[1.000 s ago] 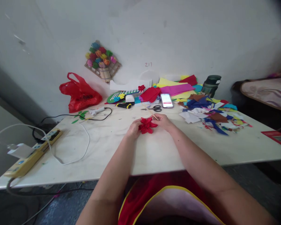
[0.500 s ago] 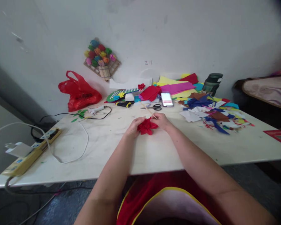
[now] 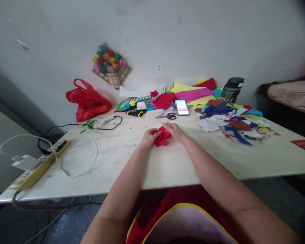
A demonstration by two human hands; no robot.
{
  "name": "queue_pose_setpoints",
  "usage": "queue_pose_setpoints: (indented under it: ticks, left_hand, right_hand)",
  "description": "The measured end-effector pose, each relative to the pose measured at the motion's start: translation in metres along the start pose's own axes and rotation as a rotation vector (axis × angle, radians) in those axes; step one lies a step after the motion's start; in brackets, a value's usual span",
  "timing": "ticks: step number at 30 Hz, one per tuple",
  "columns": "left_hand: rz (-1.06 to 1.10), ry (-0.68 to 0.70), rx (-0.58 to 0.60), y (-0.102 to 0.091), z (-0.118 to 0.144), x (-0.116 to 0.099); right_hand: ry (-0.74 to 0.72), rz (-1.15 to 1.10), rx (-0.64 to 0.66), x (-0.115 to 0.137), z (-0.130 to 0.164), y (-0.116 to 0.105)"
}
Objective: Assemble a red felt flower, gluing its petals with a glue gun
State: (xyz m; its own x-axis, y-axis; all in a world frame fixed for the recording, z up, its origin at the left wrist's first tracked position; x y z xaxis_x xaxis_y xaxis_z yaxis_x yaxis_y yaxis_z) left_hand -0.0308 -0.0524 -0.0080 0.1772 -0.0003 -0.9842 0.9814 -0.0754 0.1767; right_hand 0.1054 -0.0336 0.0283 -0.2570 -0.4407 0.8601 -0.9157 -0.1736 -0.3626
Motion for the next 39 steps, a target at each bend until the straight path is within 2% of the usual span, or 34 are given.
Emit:
queue_pose_setpoints:
  ticks: [3, 7, 13, 18, 34, 39]
  left_hand:
    - [-0.003, -0.003, 0.018, 0.001, 0.001, 0.000]
    - [-0.063, 0.029, -0.024, -0.003, 0.000, -0.005]
    - [-0.049, 0.032, -0.041, -0.011, 0.003, -0.013]
    - [-0.037, 0.013, -0.032, -0.012, 0.002, -0.012]
    - [0.016, 0.012, -0.032, -0.011, 0.003, -0.011]
    - [0.020, -0.011, -0.056, -0.013, 0.003, -0.010]
  right_hand:
    - [-0.035, 0.014, 0.016, 0.000, -0.002, 0.001]
    - [-0.071, 0.035, 0.034, 0.002, -0.003, -0.001]
    - [0.071, -0.013, 0.124, -0.004, -0.001, -0.003]
    - [0.030, 0.015, 0.138, -0.006, -0.002, 0.000]
    - [0.041, -0.036, 0.189, -0.012, -0.001, 0.007]
    - [0.093, 0.023, 0.208, -0.016, 0.001, 0.008]
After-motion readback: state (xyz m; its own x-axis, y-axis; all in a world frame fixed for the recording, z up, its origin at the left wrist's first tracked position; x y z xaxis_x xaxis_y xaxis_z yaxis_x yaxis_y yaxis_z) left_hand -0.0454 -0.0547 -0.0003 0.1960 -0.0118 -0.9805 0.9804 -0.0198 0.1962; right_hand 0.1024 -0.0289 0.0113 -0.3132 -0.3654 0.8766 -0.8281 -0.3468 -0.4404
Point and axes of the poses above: each hand's wrist, its own z-axis away from the middle knuckle, its own y-axis out of the palm, x = y × z, the point moved 6 cm from there along -z, towards the middle knuckle, and after that the axes turned 2 degrees about -y, right-handed, at the moved point
